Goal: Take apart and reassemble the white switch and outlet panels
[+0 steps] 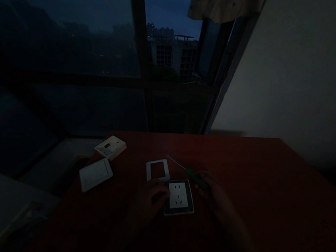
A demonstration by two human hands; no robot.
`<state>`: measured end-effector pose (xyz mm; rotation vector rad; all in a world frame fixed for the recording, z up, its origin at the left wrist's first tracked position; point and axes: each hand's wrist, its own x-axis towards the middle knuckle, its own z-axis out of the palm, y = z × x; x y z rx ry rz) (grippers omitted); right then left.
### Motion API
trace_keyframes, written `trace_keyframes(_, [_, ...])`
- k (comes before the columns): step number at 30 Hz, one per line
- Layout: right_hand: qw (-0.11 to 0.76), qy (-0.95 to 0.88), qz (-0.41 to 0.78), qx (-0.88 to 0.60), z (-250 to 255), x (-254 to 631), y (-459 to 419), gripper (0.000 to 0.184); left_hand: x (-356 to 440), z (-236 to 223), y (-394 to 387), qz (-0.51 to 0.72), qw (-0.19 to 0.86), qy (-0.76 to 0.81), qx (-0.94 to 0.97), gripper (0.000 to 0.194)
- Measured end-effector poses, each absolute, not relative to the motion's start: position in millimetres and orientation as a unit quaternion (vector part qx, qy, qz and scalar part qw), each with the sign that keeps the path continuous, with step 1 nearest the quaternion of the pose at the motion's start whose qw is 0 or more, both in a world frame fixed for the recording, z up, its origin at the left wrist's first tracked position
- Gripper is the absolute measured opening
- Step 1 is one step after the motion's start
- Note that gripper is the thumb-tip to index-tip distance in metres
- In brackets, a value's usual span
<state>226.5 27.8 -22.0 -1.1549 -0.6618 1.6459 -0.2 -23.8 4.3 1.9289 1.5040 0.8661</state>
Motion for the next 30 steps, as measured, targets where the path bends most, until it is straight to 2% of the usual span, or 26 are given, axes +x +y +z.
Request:
trace_keyframes(6, [0.517,-0.304,0.624,-0.502,-19.8,226.3,27.1,0.022,-10.2,4.5,-22.0,0.333,0.237,0.581,0.704,0.016])
trace_keyframes(10, [0.560,-0.400,0.494,-0.531,-8.8,229.7,25.4,0.031,-11.4,-0.7,-25.2,0.272,0.271,0.574,0.723,0.057])
trace_keyframes(14, [0.512,-0.511,0.430,-0.541,26.7,239.0,22.7,0.034,-8.0,-5.3,-29.1,0.210,0.299,0.574,0.733,0.087])
trace_keyframes(17, [0.461,-0.630,0.317,-0.539,61.5,244.0,20.7,0.025,-6.3,-5.8,-29.8,0.199,0.321,0.569,0.730,0.090])
trace_keyframes(20, [0.473,-0.663,0.240,-0.527,91.3,243.3,16.3,0.020,-6.0,-4.8,-29.0,0.201,0.335,0.564,0.728,0.093])
trace_keyframes(24, [0.445,-0.705,0.196,-0.517,113.5,235.5,7.9,0.017,-6.4,-5.7,-27.0,0.197,0.353,0.555,0.726,0.094])
trace_keyframes(27, [0.391,-0.761,0.181,-0.485,117.5,227.6,4.2,0.014,-6.1,-6.9,-26.4,0.203,0.353,0.551,0.728,0.091])
trace_keyframes(30, [0.382,-0.782,0.162,-0.465,115.4,221.7,3.9,0.011,-5.9,-8.2,-26.1,0.213,0.344,0.551,0.729,0.089])
